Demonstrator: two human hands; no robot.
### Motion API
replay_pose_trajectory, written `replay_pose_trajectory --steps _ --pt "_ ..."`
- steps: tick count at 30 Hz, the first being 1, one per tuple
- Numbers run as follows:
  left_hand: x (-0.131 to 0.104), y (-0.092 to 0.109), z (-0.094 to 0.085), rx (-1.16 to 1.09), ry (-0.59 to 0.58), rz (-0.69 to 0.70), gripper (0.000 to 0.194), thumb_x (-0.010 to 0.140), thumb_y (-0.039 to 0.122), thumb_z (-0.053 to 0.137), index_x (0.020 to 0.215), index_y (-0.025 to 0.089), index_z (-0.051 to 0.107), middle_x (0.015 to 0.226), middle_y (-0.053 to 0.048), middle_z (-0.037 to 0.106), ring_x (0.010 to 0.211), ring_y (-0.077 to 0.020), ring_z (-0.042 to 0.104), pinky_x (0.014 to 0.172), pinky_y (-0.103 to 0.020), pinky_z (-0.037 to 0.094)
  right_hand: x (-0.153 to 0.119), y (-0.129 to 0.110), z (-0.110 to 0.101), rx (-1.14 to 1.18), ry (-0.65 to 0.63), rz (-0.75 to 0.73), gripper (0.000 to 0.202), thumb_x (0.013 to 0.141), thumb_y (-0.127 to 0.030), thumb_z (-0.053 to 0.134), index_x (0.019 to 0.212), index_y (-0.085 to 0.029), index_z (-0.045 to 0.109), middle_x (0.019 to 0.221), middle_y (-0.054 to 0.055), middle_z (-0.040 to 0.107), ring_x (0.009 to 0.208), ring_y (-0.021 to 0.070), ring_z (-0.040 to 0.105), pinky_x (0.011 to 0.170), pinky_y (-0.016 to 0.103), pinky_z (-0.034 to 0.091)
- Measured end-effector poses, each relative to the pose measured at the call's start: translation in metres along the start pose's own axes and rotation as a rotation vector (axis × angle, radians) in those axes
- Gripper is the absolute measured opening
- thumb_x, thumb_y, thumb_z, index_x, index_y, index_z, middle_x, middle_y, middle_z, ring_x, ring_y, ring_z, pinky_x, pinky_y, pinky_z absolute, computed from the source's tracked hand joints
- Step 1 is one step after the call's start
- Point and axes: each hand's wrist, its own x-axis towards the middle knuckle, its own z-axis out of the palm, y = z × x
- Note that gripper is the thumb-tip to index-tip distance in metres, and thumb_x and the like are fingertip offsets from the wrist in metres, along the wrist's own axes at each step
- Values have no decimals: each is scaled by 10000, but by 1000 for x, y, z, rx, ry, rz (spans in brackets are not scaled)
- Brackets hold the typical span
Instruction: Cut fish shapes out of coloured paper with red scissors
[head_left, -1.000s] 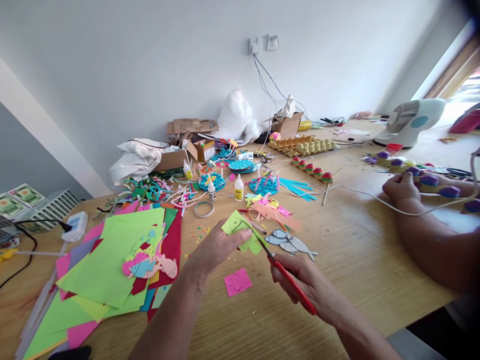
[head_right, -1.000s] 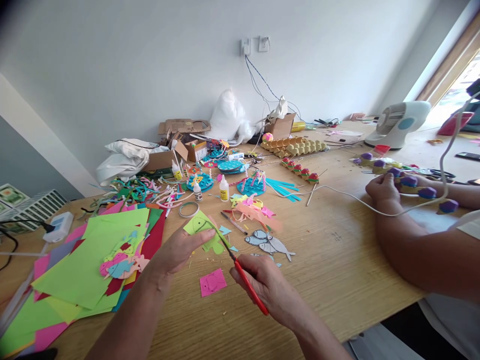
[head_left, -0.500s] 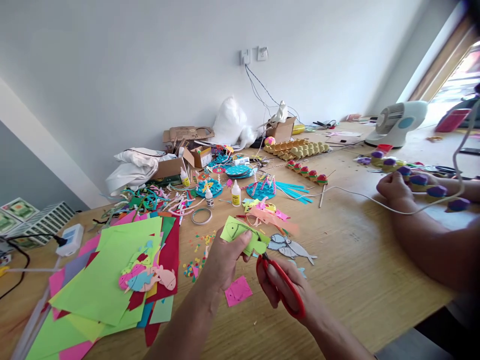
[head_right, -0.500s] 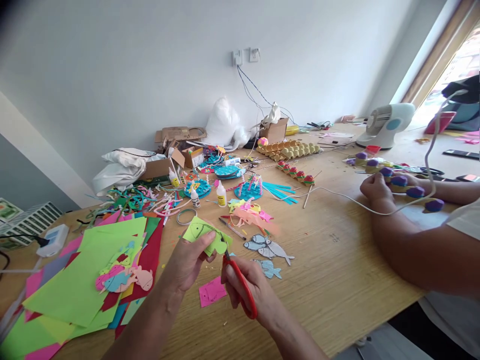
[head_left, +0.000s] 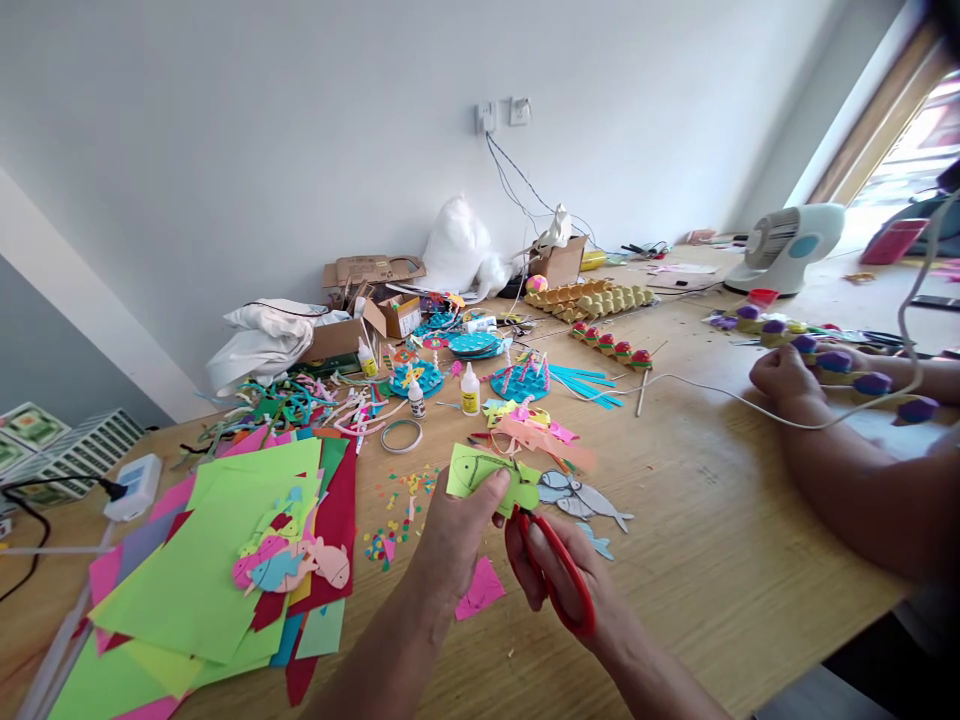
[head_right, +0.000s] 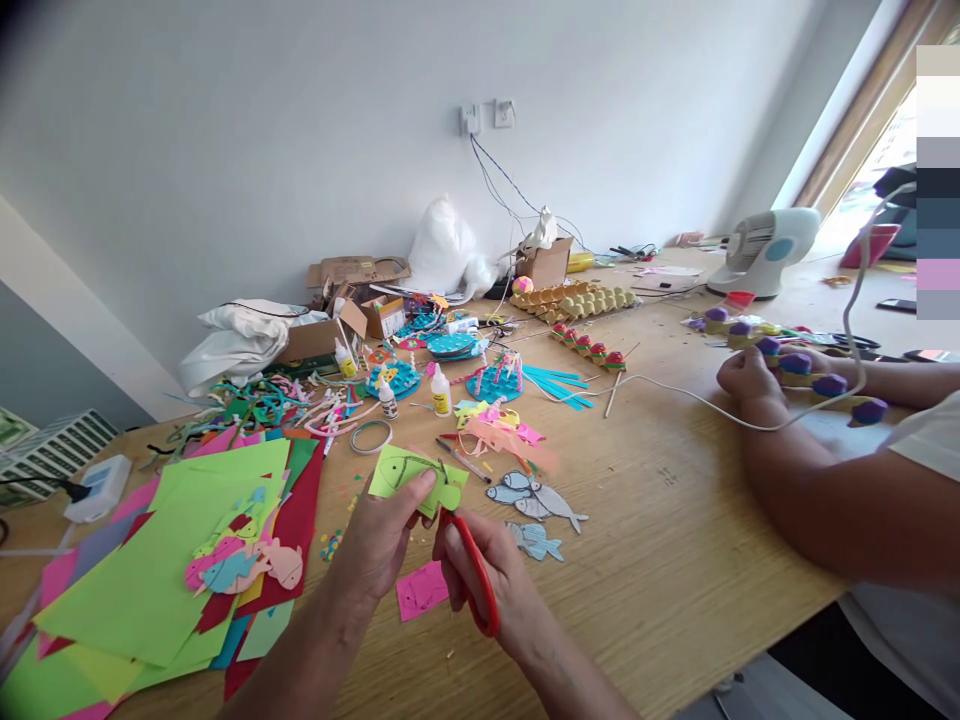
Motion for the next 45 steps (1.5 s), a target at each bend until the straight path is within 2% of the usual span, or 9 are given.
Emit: replay_pose_trajectory --steps 11,28,38,45 --pt "-1 2 1 -13 12 -14 128 650 262 633 641 153 566 552 42 505 503 -80 436 455 -202 349 0 -5 3 -62 38 -5 447 884 -557 399 655 -180 468 407 -64 402 374 71 300 415 213 226" --pt "1 1 -1 -5 29 -8 142 650 267 645 721 159 586 605 30 540 564 -107 491 515 -225 380 -1 -5 3 -99 55 61 521 802 -675 417 628 -187 471 375 -65 390 341 70 290 385 211 212" --pt "1 10 -6 70 -49 -22 138 665 268 627 717 163 554 581 40 514 543 -104 468 505 -228 362 -1 -12 3 -131 39 79 525 800 -677 414 606 -191 446 386 -62 394 357 67 291 392 210 233" --pt "0 13 -7 36 -72 -35 144 654 272 637 685 164 547 581 45 496 539 -95 450 509 -226 353 -3 -12 0 -146 -2 75 505 824 -654 397 656 -185 482 393 -58 417 353 75 316 396 213 246"
